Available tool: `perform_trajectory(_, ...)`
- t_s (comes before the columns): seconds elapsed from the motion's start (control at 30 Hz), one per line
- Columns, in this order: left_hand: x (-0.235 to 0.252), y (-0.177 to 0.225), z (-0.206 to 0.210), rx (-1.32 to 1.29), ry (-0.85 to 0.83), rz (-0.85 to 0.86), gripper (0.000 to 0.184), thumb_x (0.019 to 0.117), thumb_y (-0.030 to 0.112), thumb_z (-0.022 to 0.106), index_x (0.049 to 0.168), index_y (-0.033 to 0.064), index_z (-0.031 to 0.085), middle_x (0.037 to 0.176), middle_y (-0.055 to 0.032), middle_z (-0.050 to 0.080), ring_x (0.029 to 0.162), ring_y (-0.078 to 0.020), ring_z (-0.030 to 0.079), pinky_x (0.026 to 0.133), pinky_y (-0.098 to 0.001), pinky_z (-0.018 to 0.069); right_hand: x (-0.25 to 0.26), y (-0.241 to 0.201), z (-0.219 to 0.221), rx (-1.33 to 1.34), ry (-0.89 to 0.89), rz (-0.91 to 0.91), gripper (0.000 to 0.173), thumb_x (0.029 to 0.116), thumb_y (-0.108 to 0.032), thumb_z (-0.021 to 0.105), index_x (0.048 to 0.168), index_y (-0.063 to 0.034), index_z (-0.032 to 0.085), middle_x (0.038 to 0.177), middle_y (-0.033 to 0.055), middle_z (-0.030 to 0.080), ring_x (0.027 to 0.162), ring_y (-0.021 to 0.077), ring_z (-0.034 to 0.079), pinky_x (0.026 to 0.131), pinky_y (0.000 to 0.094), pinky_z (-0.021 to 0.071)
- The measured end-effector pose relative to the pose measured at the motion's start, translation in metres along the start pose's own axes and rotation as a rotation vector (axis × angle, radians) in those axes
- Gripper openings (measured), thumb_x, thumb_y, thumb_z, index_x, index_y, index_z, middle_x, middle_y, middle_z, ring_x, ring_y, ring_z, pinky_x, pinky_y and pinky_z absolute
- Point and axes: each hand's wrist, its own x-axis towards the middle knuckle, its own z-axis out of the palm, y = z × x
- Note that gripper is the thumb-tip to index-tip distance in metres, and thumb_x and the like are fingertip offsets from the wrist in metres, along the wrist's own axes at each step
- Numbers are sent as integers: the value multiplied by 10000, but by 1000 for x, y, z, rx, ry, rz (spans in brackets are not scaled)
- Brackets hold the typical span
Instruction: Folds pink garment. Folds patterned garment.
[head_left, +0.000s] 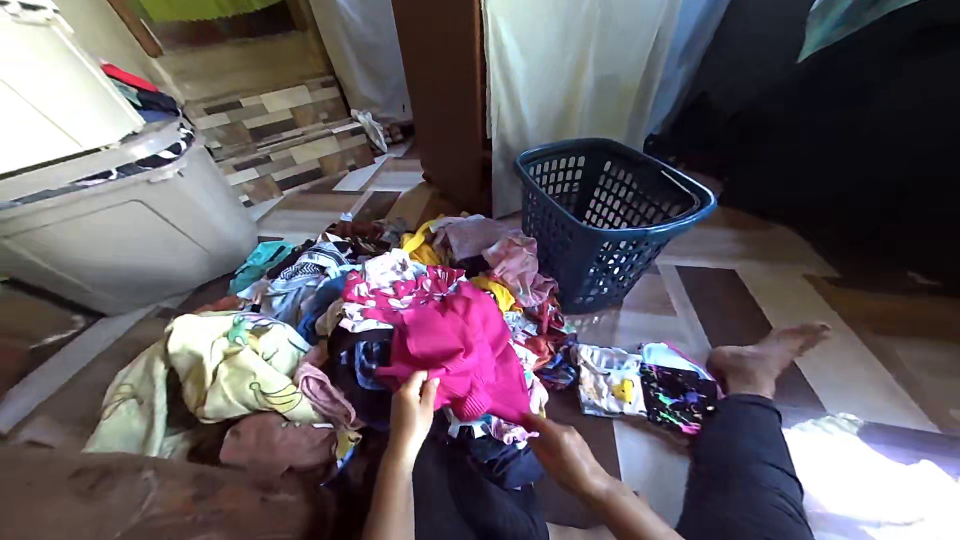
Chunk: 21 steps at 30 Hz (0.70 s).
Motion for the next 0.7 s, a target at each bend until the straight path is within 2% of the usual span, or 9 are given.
perform_trajectory(0.13,2,-24,-2,-82,-168,-93,254,1025,142,572,1037,-99,651,913,-203,662,869,-267,643,846,-456,519,9,7,3,-51,-259,183,401,1000,-145,589,1378,-10,611,1265,222,685,1189,418,651,1027,652,463)
perform_trajectory(0.2,4,-26,-9,-123,-290,-106,238,1020,140,574,1024,-86,649,905,-174,655,854,-224,630,835,-418,517,23,-2,-6,-92,-264,237,391,1023,-197,579,1370,-22,621,1241,240,690,1181,451,644,1019,690,440)
perform_trajectory(0.27,3,-26,-12,-163,-396,-112,237,1015,140,582,1015,-88,648,913,-162,652,861,-202,626,845,-395,516,42,-17,-13,-108,-117,182,380,1023,-171,561,1346,19,628,1202,260,697,1144,461,659,998,692,455)
perform_trajectory(0.37,-2,-33,-6,-216,-473,-143,255,1006,139,608,1056,-106,654,992,-201,674,939,-232,647,907,-414,517,83,-49,-26,-101,34,26,380,1031,-130,532,1353,59,601,1294,257,655,1239,441,607,1067,650,418)
perform_trajectory(0.43,-6,-37,2,-257,-486,-187,253,993,131,634,1086,-103,656,1005,-198,685,929,-227,665,903,-410,537,116,-72,-30,-108,44,-76,373,1044,-121,500,1359,56,596,1346,242,632,1292,410,578,1109,599,400)
perform_trajectory(0.5,-10,-41,6,-294,-482,-212,231,979,109,653,1090,-94,659,962,-163,686,867,-183,657,853,-373,549,154,-91,-22,-111,30,-169,362,1047,-118,484,1342,48,615,1340,233,640,1288,393,587,1116,568,408)
perform_trajectory(0.53,-11,-42,6,-288,-489,-213,222,976,107,656,1082,-89,659,938,-146,678,837,-162,641,825,-351,544,174,-99,-15,-130,4,-198,366,1048,-130,489,1349,34,617,1354,223,636,1300,383,582,1122,560,408)
perform_trajectory(0.6,-9,-43,1,-230,-541,-226,256,988,130,645,1107,-96,652,972,-174,673,856,-191,640,838,-370,536,212,-117,-1,-209,-138,-172,423,1063,-182,506,1442,2,544,1458,213,560,1398,373,490,1167,567,344)
perform_trajectory(0.7,-3,-46,-8,-136,-625,-283,303,1020,179,619,1160,-89,639,1061,-216,661,913,-240,642,870,-402,525,252,-135,16,-339,-361,-80,620,1021,-272,628,1554,-46,406,1563,220,442,1500,420,317,1180,691,199)
